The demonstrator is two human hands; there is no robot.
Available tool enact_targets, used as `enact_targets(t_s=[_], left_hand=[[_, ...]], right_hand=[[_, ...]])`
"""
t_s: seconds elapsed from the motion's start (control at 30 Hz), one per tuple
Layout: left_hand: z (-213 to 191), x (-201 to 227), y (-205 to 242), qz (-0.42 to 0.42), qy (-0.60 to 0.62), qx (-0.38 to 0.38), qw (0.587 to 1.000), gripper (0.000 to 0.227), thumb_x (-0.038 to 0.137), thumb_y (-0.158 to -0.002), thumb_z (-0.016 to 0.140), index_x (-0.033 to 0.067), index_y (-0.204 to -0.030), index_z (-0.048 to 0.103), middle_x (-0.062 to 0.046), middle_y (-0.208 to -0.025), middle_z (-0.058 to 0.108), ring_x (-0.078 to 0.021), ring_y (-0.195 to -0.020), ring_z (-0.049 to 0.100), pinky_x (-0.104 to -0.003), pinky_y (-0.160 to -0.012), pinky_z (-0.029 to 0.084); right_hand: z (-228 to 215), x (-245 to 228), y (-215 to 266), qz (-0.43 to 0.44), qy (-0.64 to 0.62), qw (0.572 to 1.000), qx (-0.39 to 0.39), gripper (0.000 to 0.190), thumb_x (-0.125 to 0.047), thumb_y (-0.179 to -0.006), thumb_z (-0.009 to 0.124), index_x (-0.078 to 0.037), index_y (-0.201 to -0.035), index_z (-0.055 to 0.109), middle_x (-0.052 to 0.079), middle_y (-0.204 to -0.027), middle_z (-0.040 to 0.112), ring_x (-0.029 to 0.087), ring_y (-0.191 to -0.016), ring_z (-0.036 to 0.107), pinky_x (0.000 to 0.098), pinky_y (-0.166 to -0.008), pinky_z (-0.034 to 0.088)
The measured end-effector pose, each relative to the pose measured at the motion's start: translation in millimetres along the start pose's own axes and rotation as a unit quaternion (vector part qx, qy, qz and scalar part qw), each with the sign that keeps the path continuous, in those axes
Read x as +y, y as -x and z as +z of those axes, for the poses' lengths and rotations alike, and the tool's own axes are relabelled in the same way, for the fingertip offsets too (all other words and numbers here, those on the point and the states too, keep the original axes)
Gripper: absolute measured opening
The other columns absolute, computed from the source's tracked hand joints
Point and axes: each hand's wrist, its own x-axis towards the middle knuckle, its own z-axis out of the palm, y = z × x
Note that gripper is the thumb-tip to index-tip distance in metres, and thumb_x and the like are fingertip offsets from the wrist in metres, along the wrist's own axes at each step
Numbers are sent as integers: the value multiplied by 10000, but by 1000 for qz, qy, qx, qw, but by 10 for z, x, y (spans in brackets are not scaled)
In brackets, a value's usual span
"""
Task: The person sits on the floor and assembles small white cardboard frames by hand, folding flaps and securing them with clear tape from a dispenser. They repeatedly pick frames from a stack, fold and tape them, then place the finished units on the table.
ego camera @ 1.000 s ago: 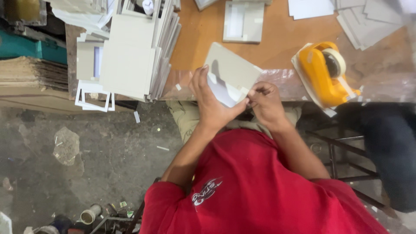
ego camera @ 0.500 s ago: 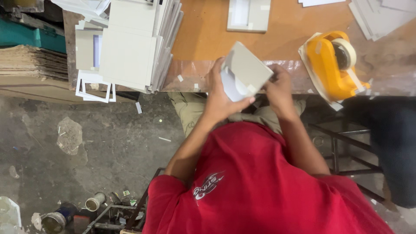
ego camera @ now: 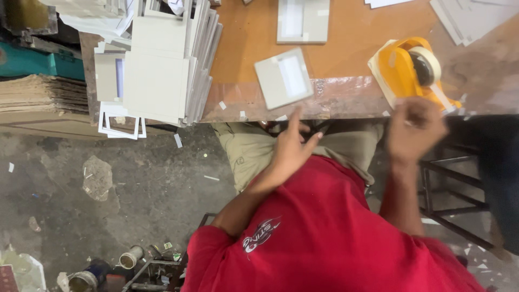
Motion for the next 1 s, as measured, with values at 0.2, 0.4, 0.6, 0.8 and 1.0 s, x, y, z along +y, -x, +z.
enact_targets(t_s=[0.2, 0.4, 0.6, 0.8, 1.0], left_hand=[[-149, -84, -188, 164, -230, 198, 939, 513, 265, -977, 678, 7, -1406, 565, -199, -1235, 692, -333, -1136, 604, -505, -1002, 416], [-386, -259, -495, 176, -267, 304, 898, 480, 232, -939, 703, 12, -1352, 597, -165, -1280, 649, -330, -1201, 542, -486, -1025, 366], [-480, -428, -658, 213, -230, 342, 886, 396, 208, -942, 716, 2, -1270, 637, -170, -1219, 666, -352, -1141, 604, -483, -990, 423], [-579, -569, -750, 264, -177, 322, 892, 324, 149, -937, 717, -24, -1205, 657, -201, -1138, 660, -387, -1099, 604, -492, -979, 446], [-580, -604, -788, 292, -191, 321, 880, 311, 145, -958, 704, -29, -1209, 643, -205, -1161, 658, -392, -1107, 598, -495, -994, 441]], right_hand=[[-661, 123, -347, -253, 467, 846, 33, 243, -203, -889, 824, -59, -1069, 746, 169, -1005, 687, 328, -883, 653, 381, -777, 514], [-971, 626, -464, 7, 273, 954, -124, 252, -147, -1015, 729, 0, -1214, 777, 207, -1015, 719, 281, -856, 676, 381, -862, 528], [-1019, 845, -477, 17, 175, 972, -157, 182, -100, -1057, 749, 26, -1188, 765, 165, -970, 726, 198, -874, 666, 332, -813, 520], [-917, 955, -513, 207, -88, 970, -94, 199, -120, -1042, 788, 54, -1129, 745, 107, -1018, 727, 136, -877, 661, 250, -774, 528], [-940, 708, -424, 239, -210, 946, -69, 150, -82, -970, 760, 38, -1060, 752, 77, -1186, 739, 112, -1010, 699, 207, -850, 563]])
